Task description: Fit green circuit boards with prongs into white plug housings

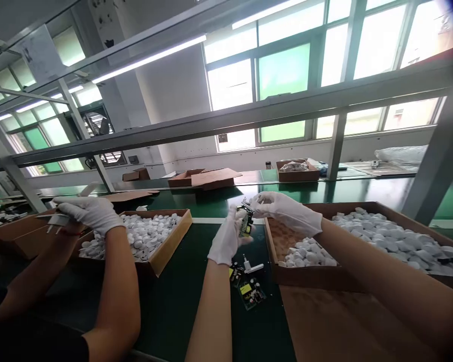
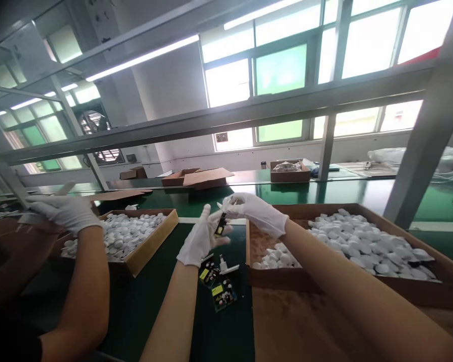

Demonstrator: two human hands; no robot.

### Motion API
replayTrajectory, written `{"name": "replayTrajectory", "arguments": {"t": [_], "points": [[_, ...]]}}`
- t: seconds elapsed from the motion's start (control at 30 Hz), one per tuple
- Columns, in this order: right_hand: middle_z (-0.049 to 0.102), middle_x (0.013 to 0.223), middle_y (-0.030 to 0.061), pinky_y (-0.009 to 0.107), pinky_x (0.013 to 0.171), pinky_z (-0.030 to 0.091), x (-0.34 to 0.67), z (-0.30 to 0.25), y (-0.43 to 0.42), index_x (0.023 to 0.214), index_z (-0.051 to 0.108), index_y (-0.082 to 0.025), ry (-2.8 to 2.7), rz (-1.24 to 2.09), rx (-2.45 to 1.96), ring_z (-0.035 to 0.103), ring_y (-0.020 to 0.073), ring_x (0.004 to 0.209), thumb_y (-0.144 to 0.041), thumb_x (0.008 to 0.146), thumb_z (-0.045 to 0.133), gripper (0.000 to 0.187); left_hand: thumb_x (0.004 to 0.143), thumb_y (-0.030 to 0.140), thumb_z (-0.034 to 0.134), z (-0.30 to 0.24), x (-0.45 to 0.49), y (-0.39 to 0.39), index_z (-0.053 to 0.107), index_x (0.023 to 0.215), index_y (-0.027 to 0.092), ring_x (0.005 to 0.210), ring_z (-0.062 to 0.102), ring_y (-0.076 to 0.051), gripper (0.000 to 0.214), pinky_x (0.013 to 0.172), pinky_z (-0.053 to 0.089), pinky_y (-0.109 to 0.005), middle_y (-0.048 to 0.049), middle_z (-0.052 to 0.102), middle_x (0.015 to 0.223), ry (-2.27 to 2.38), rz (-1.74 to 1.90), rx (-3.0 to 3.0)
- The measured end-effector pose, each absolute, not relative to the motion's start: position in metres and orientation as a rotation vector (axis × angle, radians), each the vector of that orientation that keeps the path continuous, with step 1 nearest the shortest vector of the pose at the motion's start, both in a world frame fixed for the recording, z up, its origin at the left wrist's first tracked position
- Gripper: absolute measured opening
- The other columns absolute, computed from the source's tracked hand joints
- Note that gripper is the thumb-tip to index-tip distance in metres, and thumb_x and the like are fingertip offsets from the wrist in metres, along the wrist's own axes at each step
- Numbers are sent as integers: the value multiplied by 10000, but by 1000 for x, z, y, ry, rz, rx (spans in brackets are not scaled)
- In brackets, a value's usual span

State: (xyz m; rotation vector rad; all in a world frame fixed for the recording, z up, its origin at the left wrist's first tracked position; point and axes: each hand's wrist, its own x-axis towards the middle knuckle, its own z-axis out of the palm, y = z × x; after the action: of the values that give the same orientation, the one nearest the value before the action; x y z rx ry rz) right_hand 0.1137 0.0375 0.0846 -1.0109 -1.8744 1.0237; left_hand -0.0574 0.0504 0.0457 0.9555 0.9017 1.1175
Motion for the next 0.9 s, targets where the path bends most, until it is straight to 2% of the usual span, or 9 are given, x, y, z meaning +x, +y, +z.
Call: {"name": "replayTrajectory", "arguments": {"t": [0.07, 0.13, 0.27, 0.33, 0.4, 0.47, 0.53, 0.73, 0.9], "points": [[581, 870, 49, 244, 751, 460, 123, 84, 34, 877, 518, -127, -1805, 1092, -944, 571, 115, 773, -313, 714, 530, 247, 802, 423, 453, 24, -35, 49, 546, 937, 106, 645, 566, -176, 357, 487, 476, -281, -99, 571, 841, 760, 976, 932], [572, 950, 76, 246, 740, 465, 132, 76, 37, 974, 495, -128, -1793, 1051, -1018, 572, 128, 801, -350, 727, 506, 332, 726, 330, 584, 7, -24, 51, 564, 888, 98, 528, 558, -160, 284, 378, 425, -213, -102, 581, 769, 563, 846, 862], [442, 1209, 102, 258, 824, 414, 155, 44, 47, 1226, 324, -155, -1869, 624, -1592, 475, 158, 1033, -389, 771, 390, 516, 666, 136, 630, -9, -21, 61, 533, 818, 125, 464, 538, -98, 181, 357, 389, -137, -52, 579, 724, 514, 939, 725], [529, 1115, 91, 296, 790, 427, 166, 27, 48, 1134, 464, -164, -1965, 572, -1804, 511, 195, 984, -350, 717, 456, 457, 709, 136, 585, -12, -19, 67, 506, 813, 131, 535, 568, -111, 130, 421, 438, -148, -47, 576, 727, 543, 1015, 651], [630, 885, 61, 323, 680, 457, 174, 14, 47, 900, 620, -189, -2075, 650, -1877, 581, 222, 816, -280, 613, 552, 310, 730, 110, 548, -13, -14, 69, 486, 824, 133, 620, 589, -128, 114, 521, 482, -184, -48, 574, 734, 561, 1075, 596], [639, 707, 28, 320, 587, 455, 176, 7, 44, 734, 658, -215, -2156, 690, -1929, 597, 216, 672, -227, 556, 573, 198, 712, 64, 543, -14, -8, 68, 476, 838, 144, 678, 597, -153, 163, 594, 500, -239, -52, 577, 762, 567, 1111, 577], [624, 617, 13, 302, 511, 440, 175, 5, 42, 706, 658, -230, -2178, 718, -1986, 585, 189, 549, -216, 577, 536, 179, 676, 21, 554, -13, -2, 64, 478, 863, 157, 708, 599, -178, 243, 603, 507, -278, -57, 582, 809, 579, 1127, 614], [611, 624, 9, 256, 435, 395, 175, 3, 46, 658, 629, -234, -2113, 681, -2058, 540, 141, 461, -218, 620, 486, 149, 703, 69, 535, -10, 6, 54, 491, 878, 136, 719, 596, -182, 192, 502, 500, -211, -83, 584, 843, 647, 1133, 689], [610, 614, 23, 267, 445, 399, 178, -3, 43, 622, 595, -207, -2031, 683, -2024, 557, 159, 494, -199, 653, 466, 134, 726, 101, 522, -11, 7, 54, 479, 856, 138, 732, 593, -179, 142, 558, 504, -242, -81, 579, 849, 691, 1138, 623]]}}
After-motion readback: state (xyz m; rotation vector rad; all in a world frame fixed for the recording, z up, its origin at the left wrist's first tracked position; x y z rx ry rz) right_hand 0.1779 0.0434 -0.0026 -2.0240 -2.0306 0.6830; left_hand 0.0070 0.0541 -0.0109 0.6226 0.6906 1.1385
